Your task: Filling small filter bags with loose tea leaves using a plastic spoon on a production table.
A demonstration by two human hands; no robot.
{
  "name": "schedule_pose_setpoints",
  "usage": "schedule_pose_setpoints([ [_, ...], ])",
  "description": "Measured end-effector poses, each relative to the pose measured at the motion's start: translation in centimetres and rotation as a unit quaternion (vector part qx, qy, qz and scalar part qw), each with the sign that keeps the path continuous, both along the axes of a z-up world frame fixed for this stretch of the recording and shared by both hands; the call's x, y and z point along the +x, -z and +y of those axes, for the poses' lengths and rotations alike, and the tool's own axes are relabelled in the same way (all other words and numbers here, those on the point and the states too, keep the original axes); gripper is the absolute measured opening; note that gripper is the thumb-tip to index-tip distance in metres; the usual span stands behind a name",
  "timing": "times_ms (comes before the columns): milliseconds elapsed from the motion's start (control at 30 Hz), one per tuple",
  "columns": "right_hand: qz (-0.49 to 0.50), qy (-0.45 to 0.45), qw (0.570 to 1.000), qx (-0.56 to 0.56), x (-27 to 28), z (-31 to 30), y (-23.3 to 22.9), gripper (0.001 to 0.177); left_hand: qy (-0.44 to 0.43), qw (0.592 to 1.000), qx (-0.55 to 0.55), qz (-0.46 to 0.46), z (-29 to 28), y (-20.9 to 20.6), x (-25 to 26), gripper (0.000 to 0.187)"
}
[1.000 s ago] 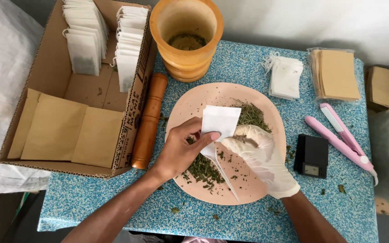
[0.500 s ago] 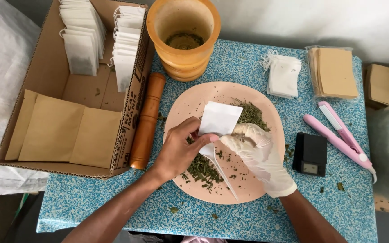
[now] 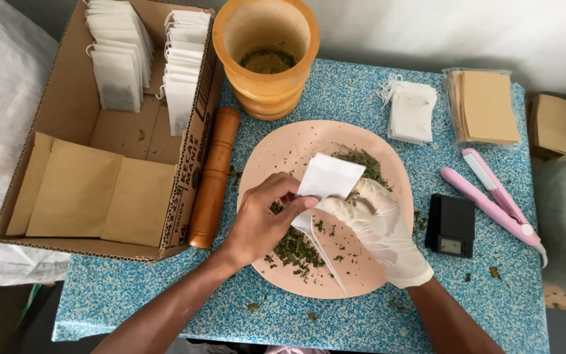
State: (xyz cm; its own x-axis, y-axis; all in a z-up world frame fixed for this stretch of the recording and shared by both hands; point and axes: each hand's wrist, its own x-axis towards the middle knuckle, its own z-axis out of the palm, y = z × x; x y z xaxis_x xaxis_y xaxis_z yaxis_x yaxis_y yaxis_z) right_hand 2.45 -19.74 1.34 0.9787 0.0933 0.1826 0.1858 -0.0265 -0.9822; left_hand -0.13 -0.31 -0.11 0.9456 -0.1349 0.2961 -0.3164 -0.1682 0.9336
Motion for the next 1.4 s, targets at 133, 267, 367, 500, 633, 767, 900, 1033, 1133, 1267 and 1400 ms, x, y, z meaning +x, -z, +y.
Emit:
schedule_pose_setpoints([
  [133,-0.008,0.006,1.0,-0.003,-0.1,-0.1,0.0,0.028,0.003,1.0,0.004,-0.001,-0.1,-1.6,0.1,0.009],
  [267,-0.012,0.012,1.0,-0.01,-0.5,-0.3,0.2,0.027,0.012,1.0,-0.006,-0.01,-0.2,-1.2,-0.2,0.008],
  [367,-0.022,0.014,1.0,-0.012,-0.5,-0.2,0.1,0.026,0.009,1.0,-0.013,-0.014,-0.3,-0.7,-0.1,0.008],
  [500,-0.037,0.02,0.999,-0.015,-0.3,0.3,-0.1,0.025,0.001,1.0,-0.021,-0.023,-0.4,1.0,0.0,0.011],
  [633,-0.042,0.025,0.999,-0.019,-0.6,0.1,0.1,0.025,0.005,0.999,-0.023,-0.026,-0.5,-0.4,-0.1,0.005],
  [767,-0.05,0.037,0.998,-0.025,-0.5,0.0,0.1,0.024,-0.003,1.0,-0.022,-0.019,-0.1,-0.6,0.3,0.009],
  [900,-0.058,0.047,0.997,-0.031,-0.4,0.1,0.3,0.023,0.008,1.0,-0.024,-0.014,0.4,-0.5,0.5,0.005],
  [1033,-0.059,0.052,0.996,-0.038,-0.3,0.1,0.5,0.023,-0.004,0.999,-0.023,-0.022,0.0,0.0,0.4,0.005],
  [1133,-0.063,0.058,0.995,-0.043,-0.4,0.2,0.7,0.022,-0.027,0.999,-0.017,-0.032,0.0,0.6,0.4,0.006],
  [1267,-0.068,0.068,0.994,-0.051,-0.7,0.2,0.9,0.022,-0.012,0.999,-0.012,-0.037,-0.3,1.5,0.3,0.005],
  [1400,-0.077,0.077,0.992,-0.057,-0.4,0.3,0.9,0.021,-0.038,0.999,-0.01,-0.024,-0.1,0.3,0.4,0.008],
])
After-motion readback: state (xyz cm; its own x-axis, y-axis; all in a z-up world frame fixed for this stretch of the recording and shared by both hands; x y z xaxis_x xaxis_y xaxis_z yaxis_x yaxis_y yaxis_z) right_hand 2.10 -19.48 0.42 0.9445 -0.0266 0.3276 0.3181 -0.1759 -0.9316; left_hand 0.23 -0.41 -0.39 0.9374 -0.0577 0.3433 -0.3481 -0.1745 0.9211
